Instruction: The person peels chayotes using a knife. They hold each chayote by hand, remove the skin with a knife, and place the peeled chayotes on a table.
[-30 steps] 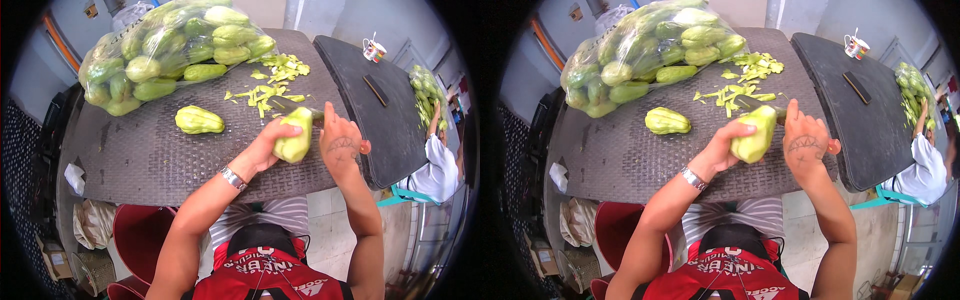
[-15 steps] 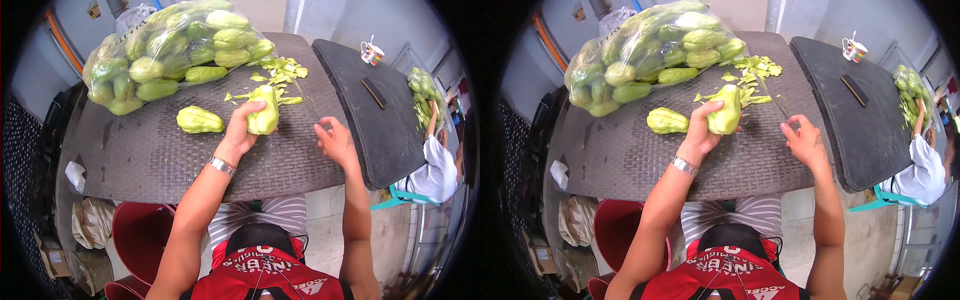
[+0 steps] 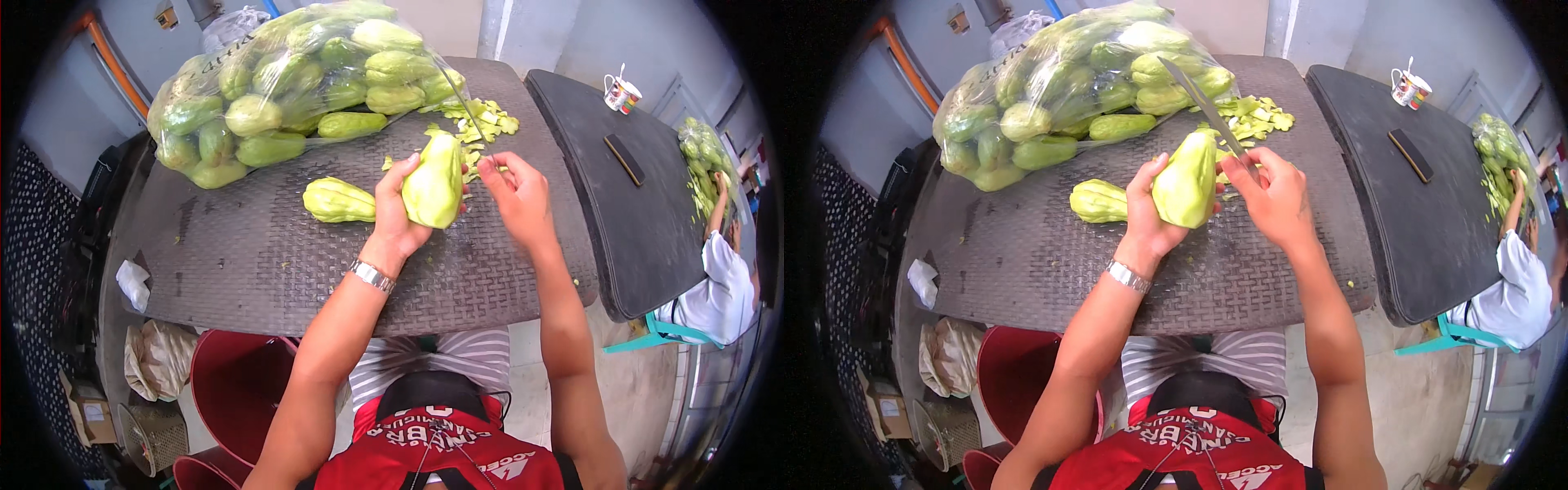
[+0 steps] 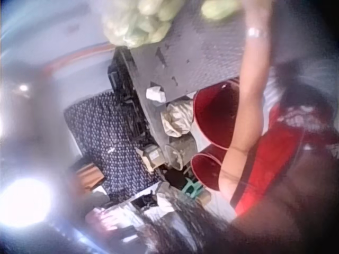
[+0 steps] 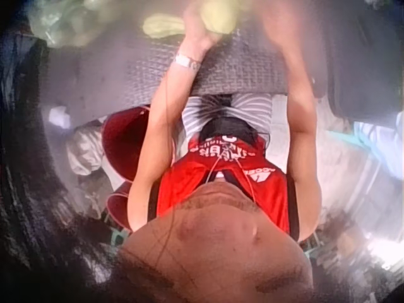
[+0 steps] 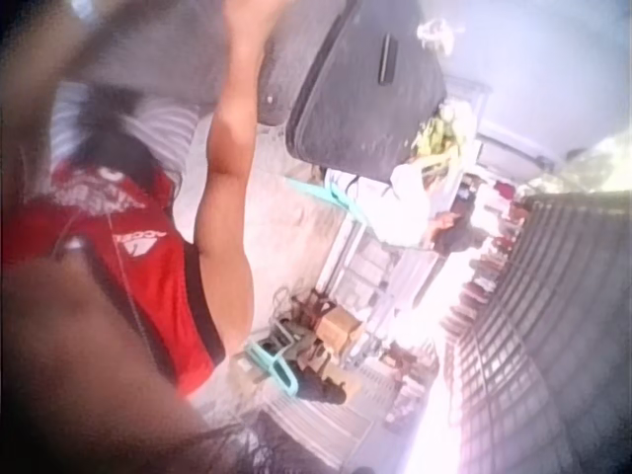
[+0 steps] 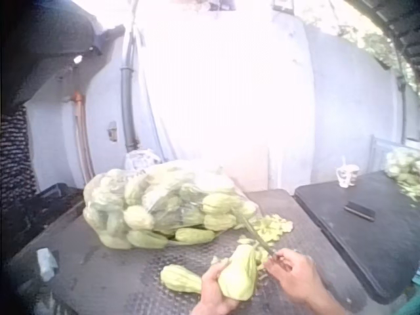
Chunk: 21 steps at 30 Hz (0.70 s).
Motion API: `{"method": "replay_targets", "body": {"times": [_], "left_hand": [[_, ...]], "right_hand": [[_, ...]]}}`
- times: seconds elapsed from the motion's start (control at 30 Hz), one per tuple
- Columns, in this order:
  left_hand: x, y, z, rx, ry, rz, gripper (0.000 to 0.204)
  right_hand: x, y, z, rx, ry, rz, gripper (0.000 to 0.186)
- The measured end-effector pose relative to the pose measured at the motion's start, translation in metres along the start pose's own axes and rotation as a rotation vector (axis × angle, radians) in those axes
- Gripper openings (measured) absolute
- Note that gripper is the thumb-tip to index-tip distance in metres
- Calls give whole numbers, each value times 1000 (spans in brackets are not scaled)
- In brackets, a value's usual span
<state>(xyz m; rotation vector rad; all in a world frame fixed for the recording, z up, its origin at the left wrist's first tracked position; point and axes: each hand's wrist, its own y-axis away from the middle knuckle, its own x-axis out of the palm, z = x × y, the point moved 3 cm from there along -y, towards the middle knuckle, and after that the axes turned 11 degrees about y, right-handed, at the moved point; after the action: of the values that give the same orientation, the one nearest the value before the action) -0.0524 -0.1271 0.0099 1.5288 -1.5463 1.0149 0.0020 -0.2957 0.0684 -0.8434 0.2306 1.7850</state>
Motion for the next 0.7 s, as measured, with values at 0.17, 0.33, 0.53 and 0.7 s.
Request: {"method": "replay_targets", "body": {"times": [0.17,0.33,0.53,0.7], "left_hand": [[-1,-3,1,-47,116,35,66],[-7,0,-1,-49,101,-18,70],[-1,1,-6,-138,107,175,68],[-4,1,-6,-153,-7,186,69]], "right_hand": [[23,-49,-8,-133,-210,-122,49],[37,-48,-30,-68,-182,-293,47],[35,-47,-36,-38,-442,-38,40],[32,-54,-47,120,-349,-82,34]]}}
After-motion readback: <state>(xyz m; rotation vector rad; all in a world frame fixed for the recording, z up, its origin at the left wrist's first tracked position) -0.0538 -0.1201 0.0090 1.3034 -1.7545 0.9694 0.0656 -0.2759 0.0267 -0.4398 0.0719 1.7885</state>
